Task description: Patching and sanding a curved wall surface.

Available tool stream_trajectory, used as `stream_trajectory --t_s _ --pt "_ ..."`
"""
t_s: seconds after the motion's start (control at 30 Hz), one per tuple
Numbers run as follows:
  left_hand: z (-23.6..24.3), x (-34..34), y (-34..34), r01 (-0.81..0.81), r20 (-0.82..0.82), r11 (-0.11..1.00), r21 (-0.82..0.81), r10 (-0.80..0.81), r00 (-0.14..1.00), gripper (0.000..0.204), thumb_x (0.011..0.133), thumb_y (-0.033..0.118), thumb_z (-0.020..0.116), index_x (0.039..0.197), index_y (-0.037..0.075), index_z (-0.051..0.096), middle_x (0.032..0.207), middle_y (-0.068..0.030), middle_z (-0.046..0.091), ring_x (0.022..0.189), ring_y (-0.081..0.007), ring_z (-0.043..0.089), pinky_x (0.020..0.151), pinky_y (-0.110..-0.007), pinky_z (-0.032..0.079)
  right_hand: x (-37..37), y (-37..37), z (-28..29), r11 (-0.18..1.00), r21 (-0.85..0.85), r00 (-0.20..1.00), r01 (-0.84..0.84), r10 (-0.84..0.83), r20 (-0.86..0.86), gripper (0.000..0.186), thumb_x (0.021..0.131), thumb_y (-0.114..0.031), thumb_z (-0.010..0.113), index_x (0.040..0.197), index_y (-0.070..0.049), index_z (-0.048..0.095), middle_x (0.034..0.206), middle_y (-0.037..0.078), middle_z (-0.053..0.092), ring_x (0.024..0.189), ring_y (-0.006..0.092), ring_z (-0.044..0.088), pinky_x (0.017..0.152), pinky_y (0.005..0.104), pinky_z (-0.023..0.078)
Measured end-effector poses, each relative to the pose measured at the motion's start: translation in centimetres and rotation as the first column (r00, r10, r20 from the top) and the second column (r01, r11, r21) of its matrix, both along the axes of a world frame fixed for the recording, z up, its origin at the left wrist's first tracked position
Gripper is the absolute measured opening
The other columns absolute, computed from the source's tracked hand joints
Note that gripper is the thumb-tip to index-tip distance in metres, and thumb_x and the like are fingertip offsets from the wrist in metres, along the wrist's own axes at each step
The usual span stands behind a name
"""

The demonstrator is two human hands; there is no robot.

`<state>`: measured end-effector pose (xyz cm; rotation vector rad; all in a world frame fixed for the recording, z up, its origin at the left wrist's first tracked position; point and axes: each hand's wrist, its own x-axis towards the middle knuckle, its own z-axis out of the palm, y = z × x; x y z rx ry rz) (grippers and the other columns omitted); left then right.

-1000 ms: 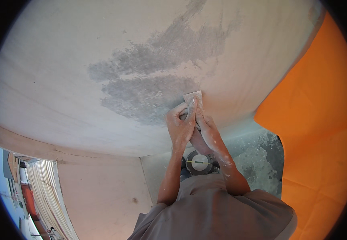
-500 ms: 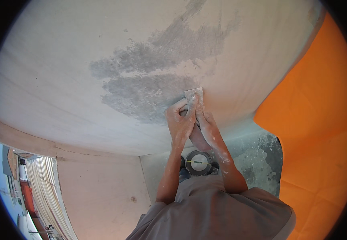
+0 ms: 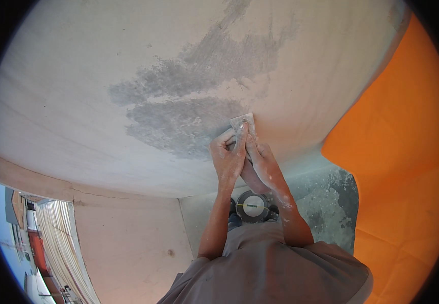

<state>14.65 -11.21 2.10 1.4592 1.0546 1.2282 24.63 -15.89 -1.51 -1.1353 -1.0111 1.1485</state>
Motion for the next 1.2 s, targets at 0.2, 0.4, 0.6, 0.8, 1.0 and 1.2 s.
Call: stream_trajectory --t_s 0.2,0.4,0.6,0.8,1.0,1.2 --pt "-0.1 0.4 0.0 -0.026 0.091 1.0 -0.012 0.027 0.996 0.023 0.102 0.018 0.069 0.094 -0.002 0.077 0.079 0.004 0.069 0.07 -0.0012 0.054 0.06 -0.021 0.042 0.2 -0.1 1.3 0.999 -0.037 0.999 -0.003 0.004 0.034 0.059 0.114 -0.041 0.038 0.094 0.007 0.066 0.08 0.003 0.063 0.078 0.0125 0.057 0.075 0.031 0.048" --pt "-2.2 -0.1 0.0 -0.041 0.061 0.998 -0.037 0.043 0.997 0.023 0.102 0.017 0.069 0.093 -0.003 0.076 0.079 0.0047 0.068 0.071 -0.001 0.053 0.059 -0.021 0.042 -0.2 -0.2 0.0 1.0 -0.019 0.999 -0.016 0.017 0.05 0.058 0.114 -0.041 0.039 0.098 0.007 0.066 0.085 0.005 0.064 0.082 0.0121 0.057 0.077 0.0315 0.049" --pt "-2.0 0.0 -0.2 -0.066 -0.027 0.998 0.014 0.066 0.997 0.024 0.102 0.017 0.069 0.093 -0.005 0.076 0.077 0.0045 0.068 0.072 -0.0013 0.053 0.061 -0.022 0.043 0.0 0.0 -1.8 1.0 0.027 0.999 0.0 0.001 -0.035 0.055 0.113 -0.042 0.042 0.107 0.006 0.067 0.093 0.003 0.067 0.087 0.0107 0.059 0.081 0.0285 0.05" --pt "-0.4 -0.1 0.0 -0.031 0.007 0.999 0.009 0.031 1.0 0.024 0.102 0.016 0.068 0.092 -0.004 0.075 0.076 0.0044 0.068 0.071 -0.0013 0.053 0.06 -0.022 0.044 0.3 0.4 -0.7 0.997 -0.028 0.997 -0.07 0.071 0.033 0.055 0.114 -0.04 0.04 0.111 0.007 0.068 0.099 0.005 0.069 0.092 0.012 0.061 0.085 0.0286 0.05" --pt "-0.9 0.1 0.0 -0.047 -0.002 0.998 0.046 0.047 0.999 0.024 0.102 0.017 0.069 0.093 -0.004 0.076 0.076 0.003 0.069 0.069 -0.0019 0.055 0.059 -0.022 0.044 -0.2 0.5 -0.5 0.996 0.074 0.999 0.052 -0.051 -0.007 0.055 0.114 -0.037 0.04 0.091 0.006 0.063 0.079 0.005 0.06 0.077 0.0112 0.052 0.073 0.0329 0.047" --pt "-0.6 0.5 0.6 -0.028 0.009 0.999 0.03 0.028 1.0 0.025 0.102 0.017 0.069 0.09 -0.004 0.075 0.076 0.0025 0.07 0.07 -0.0016 0.055 0.059 -0.022 0.044 0.1 0.7 0.1 0.989 0.107 0.992 0.102 -0.109 0.068 0.054 0.114 -0.037 0.04 0.098 0.007 0.066 0.084 0.006 0.065 0.081 0.0119 0.058 0.077 0.0313 0.049"
